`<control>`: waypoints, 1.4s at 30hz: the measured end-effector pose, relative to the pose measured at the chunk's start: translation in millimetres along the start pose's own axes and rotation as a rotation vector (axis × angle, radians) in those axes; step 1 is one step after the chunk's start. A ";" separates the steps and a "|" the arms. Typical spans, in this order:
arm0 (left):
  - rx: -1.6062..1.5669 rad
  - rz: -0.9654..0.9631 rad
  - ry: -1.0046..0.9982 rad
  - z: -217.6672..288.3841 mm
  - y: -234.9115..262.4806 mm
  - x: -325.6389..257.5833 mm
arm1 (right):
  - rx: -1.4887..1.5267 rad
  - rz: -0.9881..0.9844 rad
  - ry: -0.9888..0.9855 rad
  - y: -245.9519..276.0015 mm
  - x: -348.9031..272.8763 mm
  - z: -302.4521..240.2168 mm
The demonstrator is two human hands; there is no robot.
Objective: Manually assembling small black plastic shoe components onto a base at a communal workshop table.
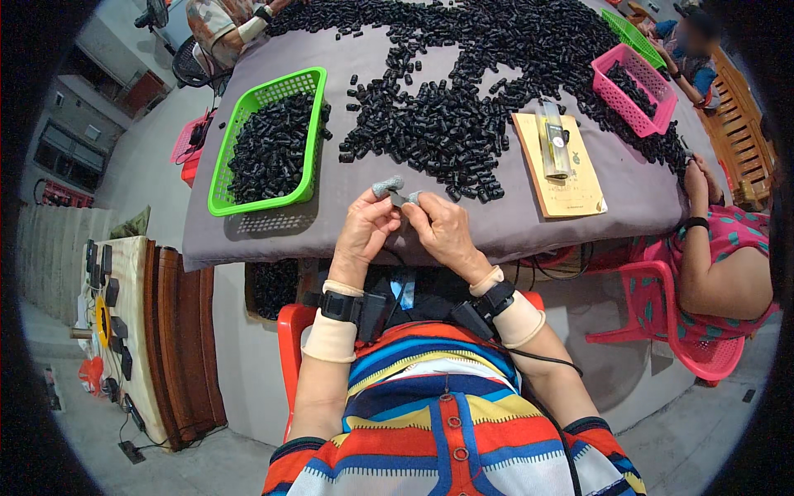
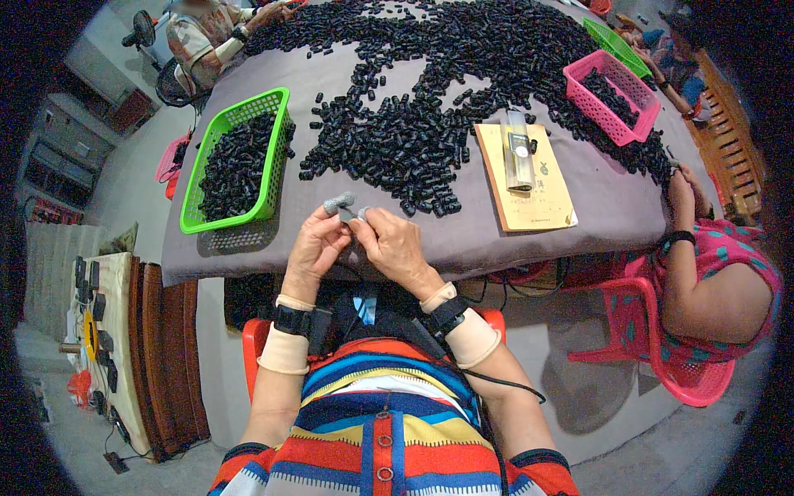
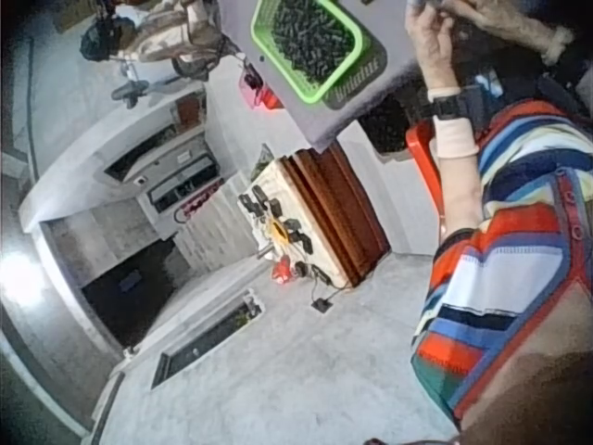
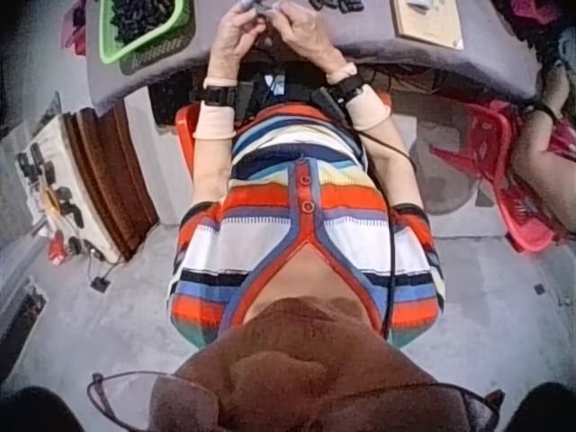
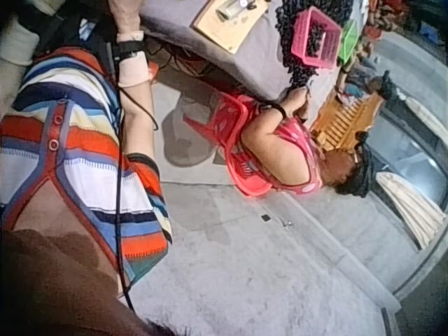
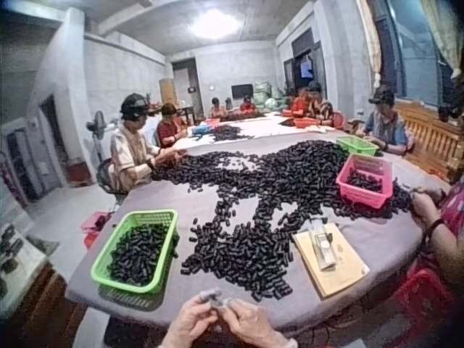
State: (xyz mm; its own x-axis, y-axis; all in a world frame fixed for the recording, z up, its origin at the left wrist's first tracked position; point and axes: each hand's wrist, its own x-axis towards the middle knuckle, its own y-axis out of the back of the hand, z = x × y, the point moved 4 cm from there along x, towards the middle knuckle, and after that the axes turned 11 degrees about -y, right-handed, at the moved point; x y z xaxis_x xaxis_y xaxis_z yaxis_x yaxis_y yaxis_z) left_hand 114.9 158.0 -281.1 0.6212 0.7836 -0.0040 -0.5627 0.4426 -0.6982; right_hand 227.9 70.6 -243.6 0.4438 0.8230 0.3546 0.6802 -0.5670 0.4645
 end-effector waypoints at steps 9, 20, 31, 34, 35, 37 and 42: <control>0.159 0.038 -0.062 -1.4 -5.0 0.0 | -0.014 0.029 0.004 0.2 1.4 -3.9; 0.294 0.000 -0.041 -2.2 -14.9 -1.4 | 0.405 -0.049 -0.187 -0.4 1.5 15.7; 0.219 -0.021 0.027 -3.6 -9.2 0.1 | 0.369 -0.054 -0.211 -1.5 1.5 16.0; 0.156 0.008 0.037 -2.4 -6.3 0.8 | 0.404 -0.021 -0.252 -1.1 3.1 20.6; 0.157 0.007 0.038 -2.3 -5.2 0.8 | 0.404 -0.019 -0.252 -0.5 3.1 21.7; 0.083 0.010 0.032 -1.8 -3.8 0.8 | 0.301 -0.061 -0.267 -1.3 2.9 23.6; 0.067 0.034 0.054 -0.7 -2.6 -0.9 | 0.191 -0.027 -0.128 2.2 2.8 8.4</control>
State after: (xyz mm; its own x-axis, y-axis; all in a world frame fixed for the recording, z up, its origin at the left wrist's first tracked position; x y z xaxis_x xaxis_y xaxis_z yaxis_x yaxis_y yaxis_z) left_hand 116.1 155.8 -279.8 0.6287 0.7748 -0.0668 -0.6179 0.4455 -0.6479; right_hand 235.5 71.9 -248.4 0.4864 0.8423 0.2324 0.7855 -0.5380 0.3059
